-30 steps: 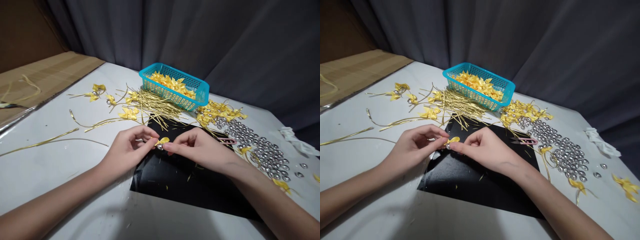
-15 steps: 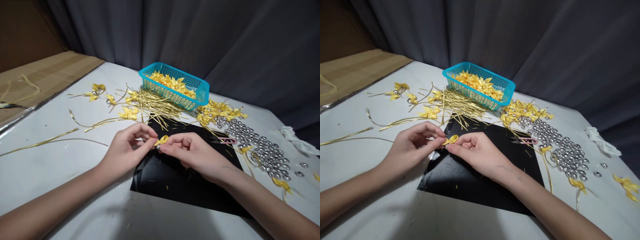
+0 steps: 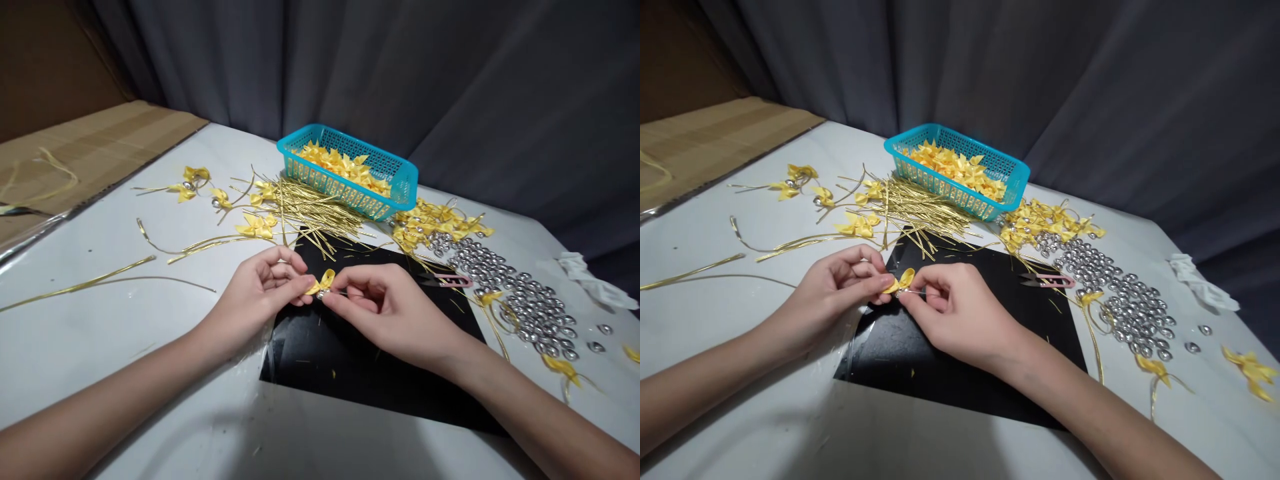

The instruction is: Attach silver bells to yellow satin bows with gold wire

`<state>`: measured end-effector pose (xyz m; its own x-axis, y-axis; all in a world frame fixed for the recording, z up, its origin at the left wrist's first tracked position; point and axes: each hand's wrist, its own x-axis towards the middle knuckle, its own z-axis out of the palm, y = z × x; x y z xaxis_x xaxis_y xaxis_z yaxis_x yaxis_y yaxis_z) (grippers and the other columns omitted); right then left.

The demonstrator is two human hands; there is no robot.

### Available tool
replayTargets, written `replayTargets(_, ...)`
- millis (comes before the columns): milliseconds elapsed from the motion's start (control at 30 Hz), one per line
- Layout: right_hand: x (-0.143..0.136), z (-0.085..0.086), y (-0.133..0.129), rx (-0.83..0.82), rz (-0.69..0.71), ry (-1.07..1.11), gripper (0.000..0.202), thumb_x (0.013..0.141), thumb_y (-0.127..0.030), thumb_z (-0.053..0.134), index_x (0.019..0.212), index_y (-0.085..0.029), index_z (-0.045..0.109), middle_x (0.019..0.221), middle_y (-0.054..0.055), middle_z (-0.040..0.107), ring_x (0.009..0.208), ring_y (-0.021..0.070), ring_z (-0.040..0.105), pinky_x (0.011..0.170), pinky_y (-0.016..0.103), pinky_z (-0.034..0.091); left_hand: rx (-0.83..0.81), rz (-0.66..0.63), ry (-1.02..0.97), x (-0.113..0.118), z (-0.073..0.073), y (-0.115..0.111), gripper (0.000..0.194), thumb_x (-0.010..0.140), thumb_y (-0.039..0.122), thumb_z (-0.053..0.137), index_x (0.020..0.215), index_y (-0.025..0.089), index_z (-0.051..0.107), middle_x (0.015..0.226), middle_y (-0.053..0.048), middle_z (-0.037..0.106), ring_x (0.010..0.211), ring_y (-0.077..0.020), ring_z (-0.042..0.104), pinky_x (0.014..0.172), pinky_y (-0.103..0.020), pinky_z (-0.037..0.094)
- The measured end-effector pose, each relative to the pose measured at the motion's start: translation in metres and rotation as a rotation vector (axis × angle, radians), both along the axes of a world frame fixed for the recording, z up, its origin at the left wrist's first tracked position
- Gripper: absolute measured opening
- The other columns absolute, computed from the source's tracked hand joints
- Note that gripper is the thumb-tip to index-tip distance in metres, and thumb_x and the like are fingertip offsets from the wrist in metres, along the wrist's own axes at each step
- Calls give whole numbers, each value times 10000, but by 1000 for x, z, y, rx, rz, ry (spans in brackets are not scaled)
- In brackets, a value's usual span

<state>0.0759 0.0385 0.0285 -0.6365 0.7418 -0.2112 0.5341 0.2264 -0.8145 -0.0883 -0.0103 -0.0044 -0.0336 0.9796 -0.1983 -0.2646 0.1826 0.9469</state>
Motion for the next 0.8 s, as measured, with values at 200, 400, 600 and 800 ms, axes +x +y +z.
replayTargets(200, -3, 2, 5, -150, -66, 49, 221, 788, -290, 594, 681, -97, 587, 474, -65, 291, 447, 32, 222, 408, 174, 155, -7, -54, -95, -6, -6, 3, 247, 717, 133, 696, 907, 164, 541, 691, 44, 643, 612, -52, 588, 603, -146, 451)
replayTargets(400, -3, 3, 7, -145, -60, 32, 241, 790, -309, 591, 678, -96, 583, 467, -71, 276, 441, 29, 213, 405, 175, 146, 8, -95, 3, -6, -2, 3, 159, 764, 194, 652, 877, 145, 552, 668, 36, 606, 635, -67, 575, 625, -167, 456)
replayTargets(600, -2, 2, 6, -194, -59, 25, 263, 775, -339, 605, 671, -100, 571, 475, -70, 283, 447, 28, 219, 410, 177, 141, -10, -84, -5, -5, -4, 5, 196, 715, 137, 676, 862, 135, 546, 649, 41, 595, 601, -60, 562, 610, -165, 452)
replayTargets(800, -2, 3, 8, -286, -76, 64, 295, 686, -359, 692, 656, -98, 558, 491, -68, 322, 459, 18, 243, 411, 162, 146, -22, -67, -35, -7, -6, 5, 257, 660, 102, 718, 859, 149, 561, 699, 46, 593, 613, -51, 553, 603, -153, 442)
